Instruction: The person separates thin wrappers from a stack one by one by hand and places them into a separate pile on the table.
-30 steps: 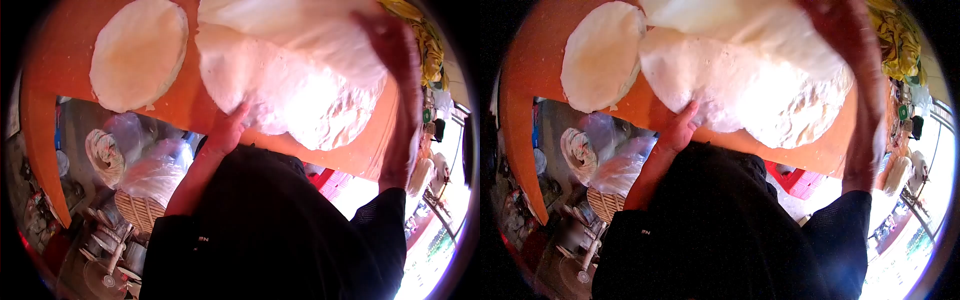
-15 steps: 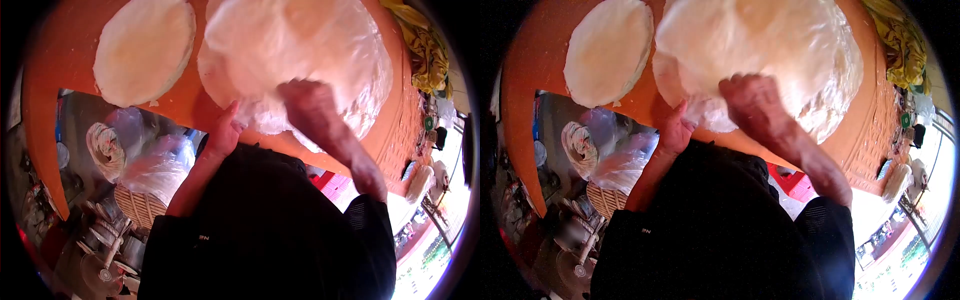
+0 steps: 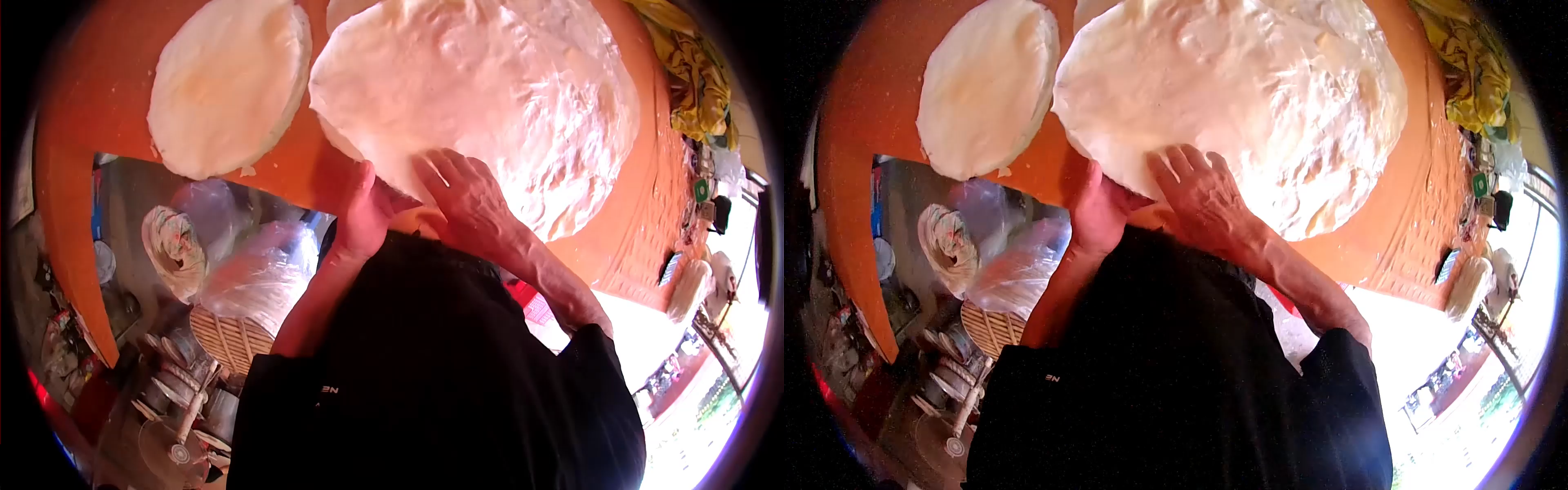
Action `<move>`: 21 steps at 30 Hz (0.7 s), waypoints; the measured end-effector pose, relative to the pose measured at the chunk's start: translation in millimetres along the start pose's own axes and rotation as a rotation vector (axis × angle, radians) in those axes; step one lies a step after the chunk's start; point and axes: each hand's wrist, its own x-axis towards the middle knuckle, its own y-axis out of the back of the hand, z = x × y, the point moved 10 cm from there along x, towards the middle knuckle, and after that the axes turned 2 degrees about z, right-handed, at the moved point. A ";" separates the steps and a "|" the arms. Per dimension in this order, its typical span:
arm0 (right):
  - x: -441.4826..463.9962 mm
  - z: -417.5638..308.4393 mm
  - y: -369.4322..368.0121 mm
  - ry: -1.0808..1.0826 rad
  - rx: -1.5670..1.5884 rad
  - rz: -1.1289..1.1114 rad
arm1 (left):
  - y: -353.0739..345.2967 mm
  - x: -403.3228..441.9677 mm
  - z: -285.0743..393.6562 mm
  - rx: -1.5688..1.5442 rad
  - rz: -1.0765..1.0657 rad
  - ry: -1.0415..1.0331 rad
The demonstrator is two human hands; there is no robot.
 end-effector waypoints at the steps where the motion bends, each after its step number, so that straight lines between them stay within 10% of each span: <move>1: -12.3 20.0 -14.8 -0.054 -0.091 -0.087 | -2.8 2.9 4.0 0.025 0.010 -0.021; 5: -7.3 91.4 -17.9 -0.077 -0.083 -0.418 | -12.0 19.6 12.7 0.115 -0.106 -0.133; 6: 10.7 120.1 18.1 -0.438 0.120 -0.381 | -21.9 22.5 19.6 0.161 -0.146 -0.147; 10: 16.4 190.7 213.2 -0.581 -0.125 0.133 | -4.9 43.7 16.4 0.613 0.097 -0.101; 12: 2.1 230.8 278.7 -0.561 0.465 0.316 | 4.0 53.4 8.4 0.641 0.113 -0.069; 21: -109.2 255.8 396.4 -0.871 0.474 0.868 | -27.9 91.1 29.8 1.002 0.196 -0.273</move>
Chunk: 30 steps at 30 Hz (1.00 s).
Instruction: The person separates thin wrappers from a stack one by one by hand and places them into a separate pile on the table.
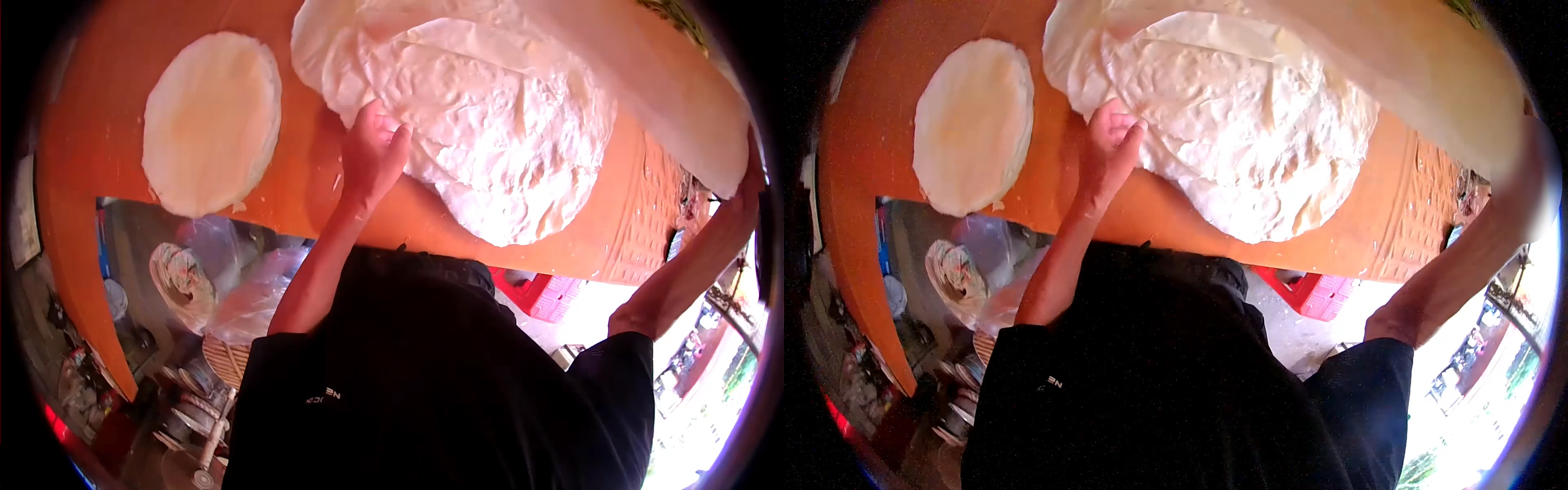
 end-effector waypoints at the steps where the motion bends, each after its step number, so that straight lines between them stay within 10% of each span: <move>1: 5.4 3.0 24.3 -0.029 -0.003 0.033 | -0.3 3.7 29.9 0.274 0.056 -0.216; 9: -29.3 42.3 107.9 -0.166 0.005 0.164 | -40.5 89.5 129.2 0.773 0.181 -0.995; 16: -55.7 92.3 168.8 -0.298 0.081 0.161 | -128.2 21.7 186.4 0.787 -0.514 -1.060; 22: -50.8 108.2 155.4 -0.270 0.113 0.368 | -135.0 -14.1 284.4 0.286 -0.780 -0.980; 30: -20.5 21.1 112.1 0.228 -0.543 0.201 | -22.3 90.2 152.8 -0.631 -0.362 -0.053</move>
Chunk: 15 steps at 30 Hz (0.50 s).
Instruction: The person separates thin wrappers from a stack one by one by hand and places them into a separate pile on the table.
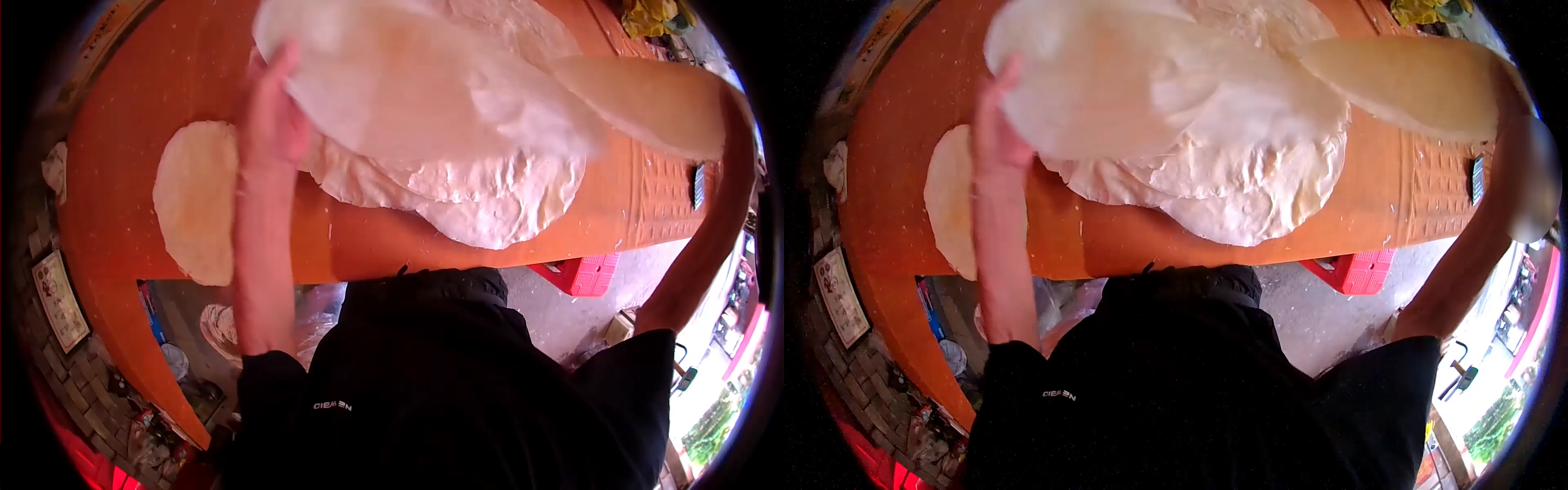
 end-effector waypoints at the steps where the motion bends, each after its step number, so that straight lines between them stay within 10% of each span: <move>1: 17.5 -6.9 0.0 0.001 0.002 -0.005 | 21.7 -14.5 -30.4 0.024 0.103 0.084; 4: 36.5 -69.4 -52.6 0.466 -0.462 -0.290 | 51.1 -63.1 -101.8 -0.001 0.206 0.197; 9: -99.2 -123.6 -206.1 0.131 -0.289 -0.752 | 62.6 -129.8 -148.7 -0.162 0.306 0.287; 13: -266.4 -169.8 -309.4 0.959 -0.419 -0.864 | 106.3 -157.3 -145.9 -0.258 0.409 0.278; 15: -279.4 -153.0 -329.1 0.767 -0.199 -0.939 | 120.3 -165.1 -140.5 -0.194 0.444 0.273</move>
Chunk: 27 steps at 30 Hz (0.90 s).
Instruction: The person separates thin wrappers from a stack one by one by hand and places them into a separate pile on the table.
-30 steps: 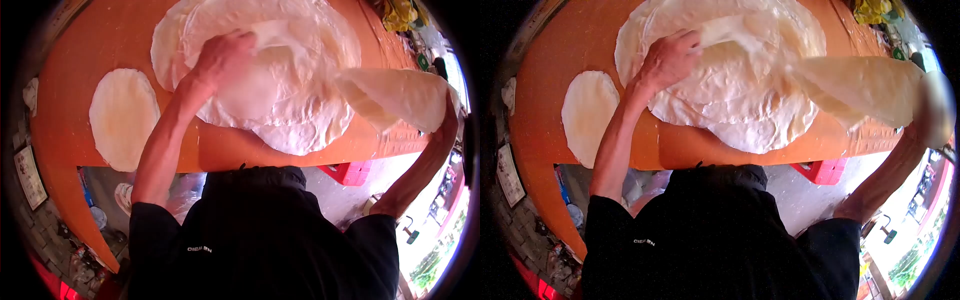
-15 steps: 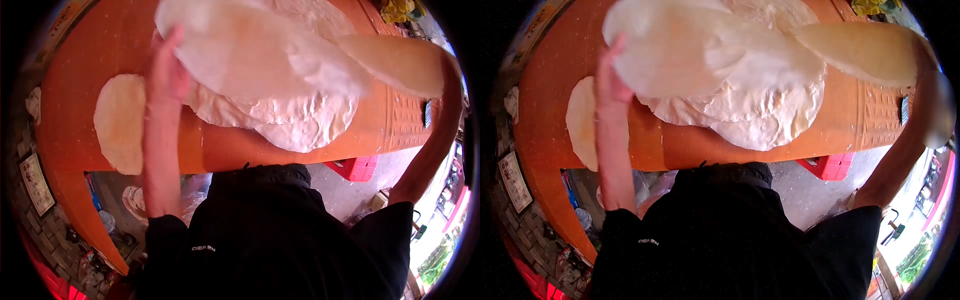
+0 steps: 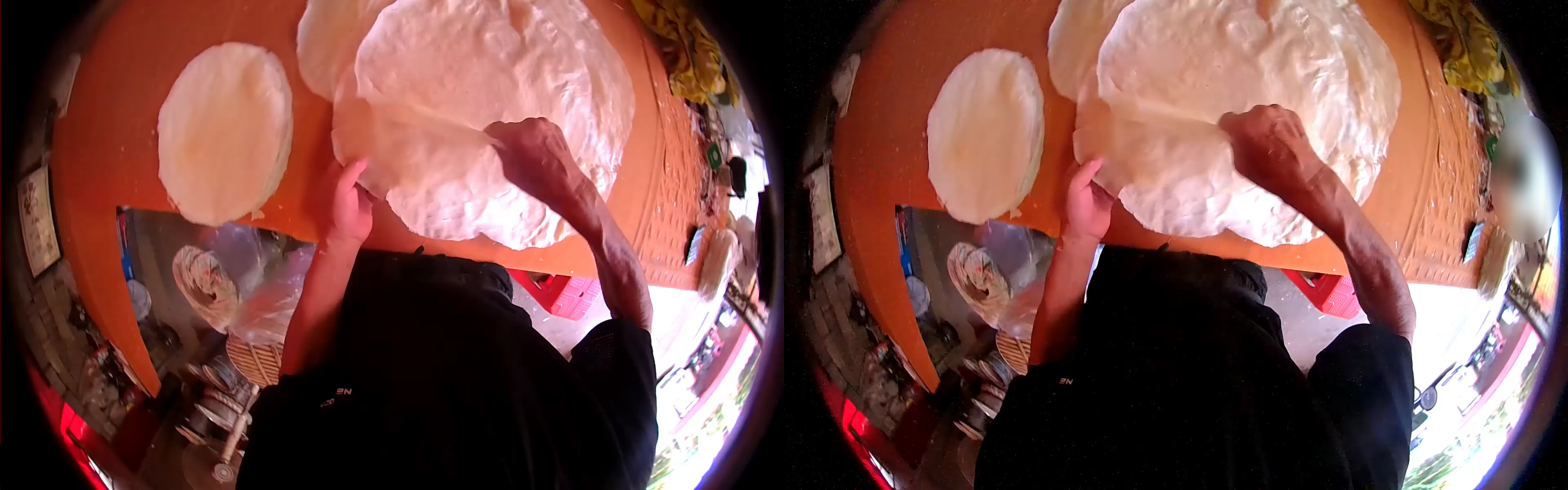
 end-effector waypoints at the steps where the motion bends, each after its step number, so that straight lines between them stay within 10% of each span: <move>1: 2.2 3.0 -8.7 -0.032 -0.020 -0.058 | 5.2 -2.6 3.5 0.071 0.015 -0.009; 5: -3.5 -38.9 56.8 0.004 -0.137 0.147 | 1.8 -5.4 3.8 0.052 -0.116 -0.078; 11: -46.7 -57.8 -77.2 -0.114 0.070 -0.168 | 18.2 -4.5 -5.2 0.006 -0.006 -0.086; 21: -30.2 -84.4 -81.1 -0.234 -0.019 -0.047 | -25.7 -17.5 7.0 -0.058 -0.202 0.052; 27: 25.8 -103.3 61.9 -0.119 0.727 0.088 | -15.4 -4.1 22.2 -0.069 -0.282 -0.028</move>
